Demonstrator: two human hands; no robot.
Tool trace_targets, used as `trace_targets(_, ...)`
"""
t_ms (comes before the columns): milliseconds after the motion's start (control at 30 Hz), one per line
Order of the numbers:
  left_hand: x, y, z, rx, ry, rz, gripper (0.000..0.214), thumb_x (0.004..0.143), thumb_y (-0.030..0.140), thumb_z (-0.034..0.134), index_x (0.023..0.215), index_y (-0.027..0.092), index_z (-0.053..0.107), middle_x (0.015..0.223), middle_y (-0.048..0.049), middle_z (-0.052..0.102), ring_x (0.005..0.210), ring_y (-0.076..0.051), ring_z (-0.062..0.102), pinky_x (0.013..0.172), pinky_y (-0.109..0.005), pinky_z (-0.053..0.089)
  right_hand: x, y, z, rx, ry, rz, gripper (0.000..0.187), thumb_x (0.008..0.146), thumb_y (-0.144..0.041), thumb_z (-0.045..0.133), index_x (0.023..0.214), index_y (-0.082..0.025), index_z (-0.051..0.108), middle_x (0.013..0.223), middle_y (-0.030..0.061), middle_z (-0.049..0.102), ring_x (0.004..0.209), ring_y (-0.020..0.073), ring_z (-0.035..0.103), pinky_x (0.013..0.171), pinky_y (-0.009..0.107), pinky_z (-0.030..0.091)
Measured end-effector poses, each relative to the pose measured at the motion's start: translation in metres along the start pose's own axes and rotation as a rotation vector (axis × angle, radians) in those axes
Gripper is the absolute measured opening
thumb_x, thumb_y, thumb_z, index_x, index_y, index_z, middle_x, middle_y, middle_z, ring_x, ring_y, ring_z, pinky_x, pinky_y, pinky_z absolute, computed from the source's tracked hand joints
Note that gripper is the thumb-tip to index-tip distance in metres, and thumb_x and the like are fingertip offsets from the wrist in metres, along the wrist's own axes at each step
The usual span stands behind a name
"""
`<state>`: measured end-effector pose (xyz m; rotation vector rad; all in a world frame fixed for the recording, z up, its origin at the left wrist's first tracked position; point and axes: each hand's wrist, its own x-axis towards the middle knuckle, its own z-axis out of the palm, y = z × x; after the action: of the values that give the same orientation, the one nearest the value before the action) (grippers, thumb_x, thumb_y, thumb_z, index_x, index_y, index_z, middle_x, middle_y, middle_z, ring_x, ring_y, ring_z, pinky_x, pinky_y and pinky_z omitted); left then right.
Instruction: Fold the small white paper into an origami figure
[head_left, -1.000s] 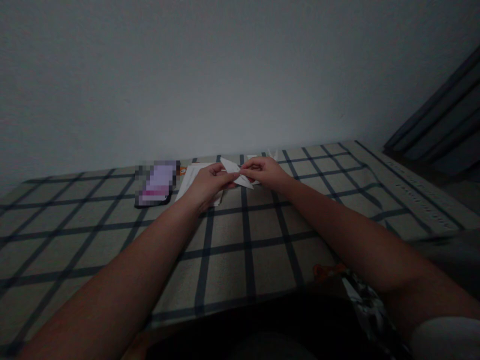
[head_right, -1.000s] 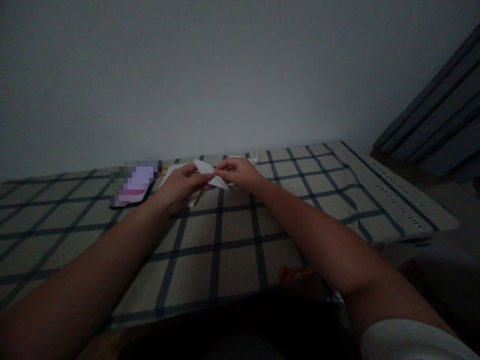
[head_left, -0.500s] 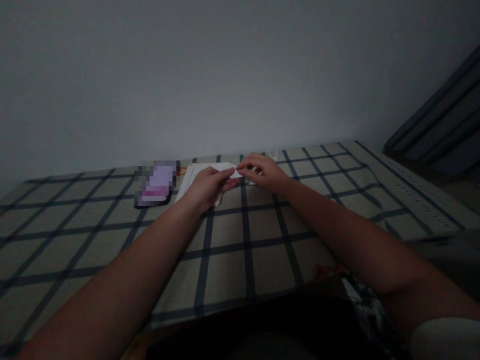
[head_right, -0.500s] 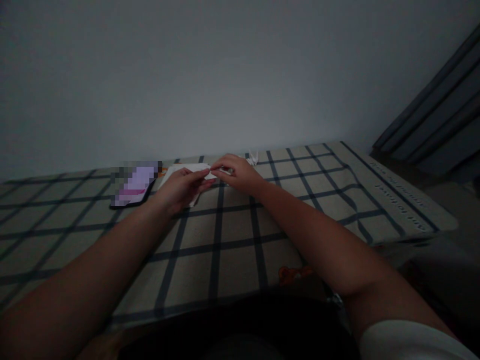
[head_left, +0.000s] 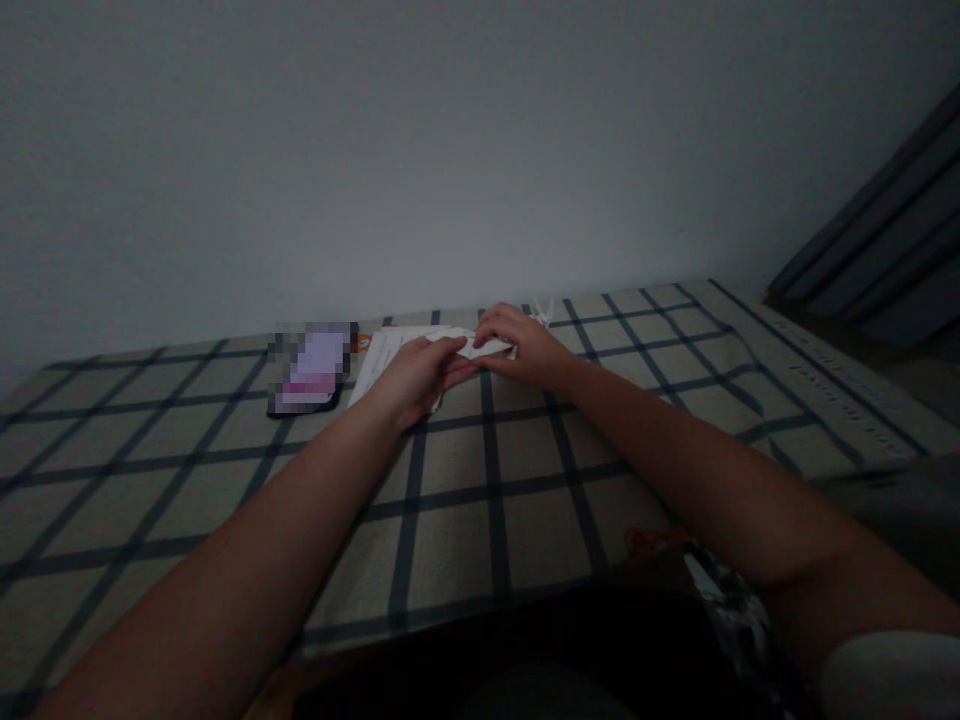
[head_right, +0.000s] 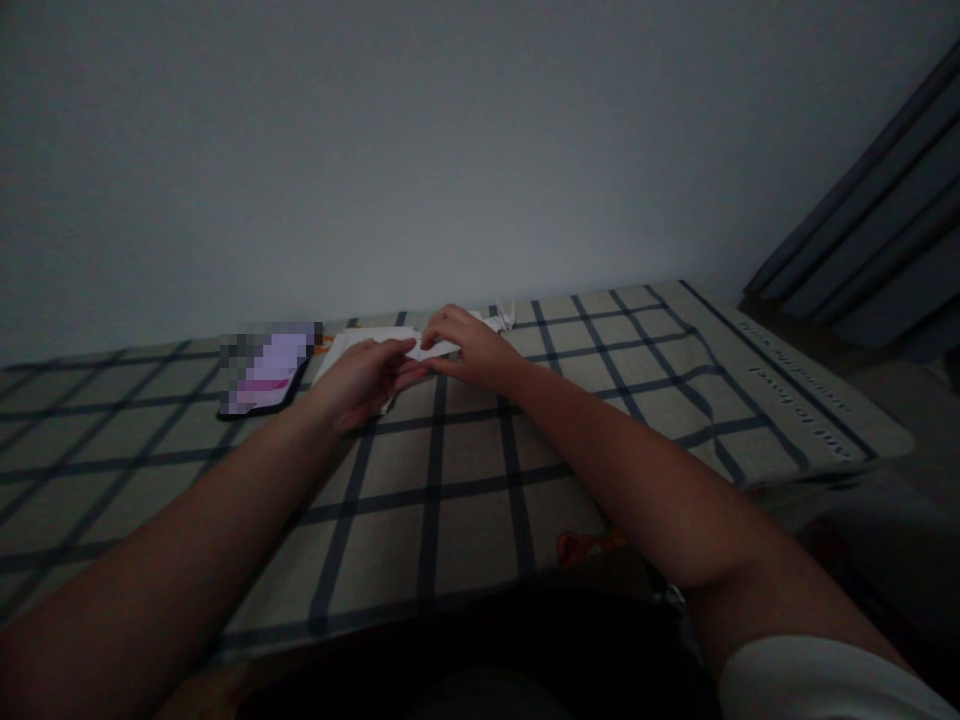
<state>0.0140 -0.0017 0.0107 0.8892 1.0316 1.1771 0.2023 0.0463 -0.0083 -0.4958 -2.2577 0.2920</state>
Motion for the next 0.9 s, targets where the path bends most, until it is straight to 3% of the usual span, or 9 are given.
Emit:
trace_targets(300,-0.0004,-0.0023,0.0001,-0.016,-0.053,0.009,0.008,0.092,0.011,0.062,0.095,0.009,0.069,0.084,-0.0113,0.076,0.073,-0.012,0.073,0.085,-0.023,0.061,-0.0010,0.0010,-0.0014,-0.017,0.006,0.011,0.027,0.094,-0.039,0.064,0.114,-0.021,0.066,0.108,0.0080,0.061,0.104,0.0224,0.056,0.093,0.038,0.046)
trace_targets(600,0.0011,-0.0039,-0.0036,-0.032,-0.094,0.069,0.017,0.079,0.005,0.068,0.095,0.012,0.069,0.094,-0.0092,0.076,0.078,-0.012,0.073,0.092,-0.028,0.059,-0.0011,0.0039,-0.0005,-0.013,0.035,0.051,0.021,0.092,-0.039,0.066,0.103,-0.023,0.074,0.108,0.0066,0.059,0.101,0.0202,0.056,0.089,0.037,0.049)
trace_targets(767,0.0035,-0.0073,-0.0032,-0.020,-0.082,0.071,0.017,0.080,0.005,0.067,0.096,0.011,0.070,0.092,-0.0093,0.076,0.076,-0.012,0.072,0.085,-0.024,0.060,-0.0009,0.0072,-0.0009,-0.009,0.042,0.026,0.017,0.091,-0.037,0.069,0.097,-0.023,0.076,0.106,0.0064,0.059,0.102,0.0199,0.057,0.091,0.037,0.048)
trace_targets(900,0.0014,-0.0076,-0.0002,-0.044,-0.066,0.108,0.019,0.081,0.004,0.065,0.098,0.013,0.069,0.094,-0.0098,0.076,0.079,-0.013,0.073,0.091,-0.027,0.060,-0.0004,0.0057,-0.0035,-0.024,0.075,0.016,0.015,0.092,-0.034,0.068,0.096,-0.022,0.077,0.105,0.0064,0.058,0.102,0.0197,0.057,0.092,0.038,0.047)
